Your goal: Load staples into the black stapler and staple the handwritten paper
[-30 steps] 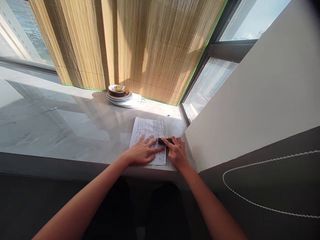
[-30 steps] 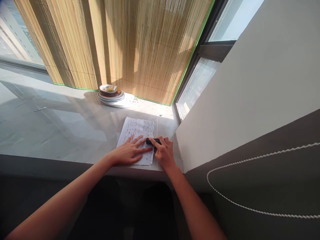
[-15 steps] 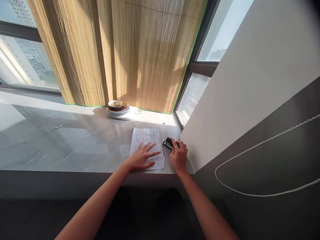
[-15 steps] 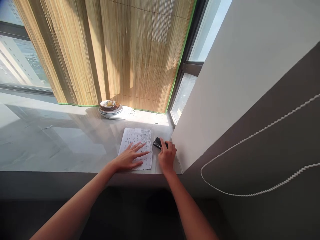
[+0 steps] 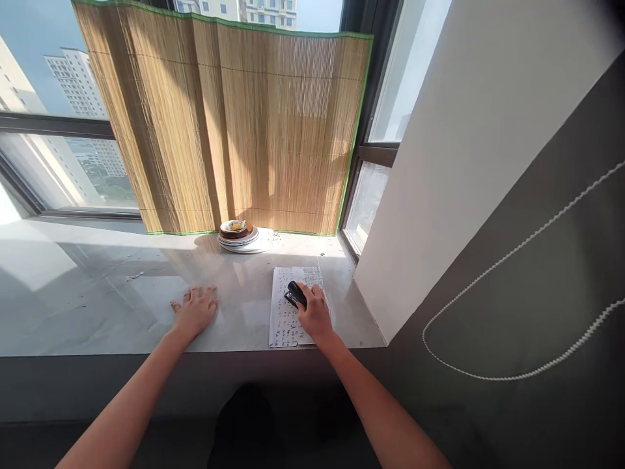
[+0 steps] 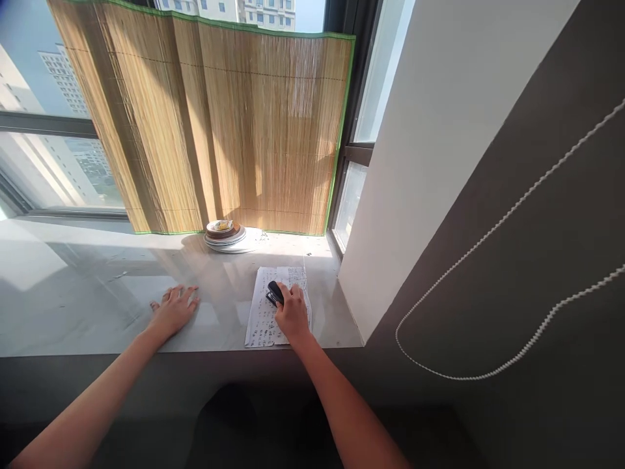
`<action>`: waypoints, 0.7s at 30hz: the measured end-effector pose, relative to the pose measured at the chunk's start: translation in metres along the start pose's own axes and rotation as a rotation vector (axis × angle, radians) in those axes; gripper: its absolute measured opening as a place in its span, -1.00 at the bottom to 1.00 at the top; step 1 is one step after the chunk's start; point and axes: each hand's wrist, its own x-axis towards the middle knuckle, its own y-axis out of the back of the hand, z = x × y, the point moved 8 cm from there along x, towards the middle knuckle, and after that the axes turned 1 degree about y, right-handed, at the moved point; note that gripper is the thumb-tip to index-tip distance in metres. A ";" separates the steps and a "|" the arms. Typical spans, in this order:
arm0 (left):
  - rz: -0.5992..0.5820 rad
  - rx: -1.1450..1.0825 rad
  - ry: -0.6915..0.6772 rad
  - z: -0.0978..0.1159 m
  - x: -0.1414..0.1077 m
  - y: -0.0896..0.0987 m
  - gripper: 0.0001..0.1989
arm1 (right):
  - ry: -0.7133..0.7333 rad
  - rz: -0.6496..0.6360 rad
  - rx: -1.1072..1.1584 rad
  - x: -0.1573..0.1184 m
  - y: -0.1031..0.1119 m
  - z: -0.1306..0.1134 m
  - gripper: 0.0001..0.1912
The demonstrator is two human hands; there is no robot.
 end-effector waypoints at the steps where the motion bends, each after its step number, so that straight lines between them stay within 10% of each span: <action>1: -0.022 0.006 0.017 -0.014 0.002 -0.002 -0.44 | -0.008 0.001 0.003 -0.002 0.006 0.009 -0.44; 9: 0.016 -0.010 0.008 -0.022 0.003 -0.001 -0.43 | -0.115 0.194 0.148 0.049 0.043 0.086 -0.60; 16: 0.035 0.019 0.009 -0.025 0.003 -0.001 -0.45 | -0.039 -0.130 -0.179 0.112 -0.047 0.100 -0.43; 21: 0.044 0.021 -0.002 -0.024 0.003 -0.002 -0.47 | -0.200 -0.333 -0.311 0.134 -0.059 0.148 -0.19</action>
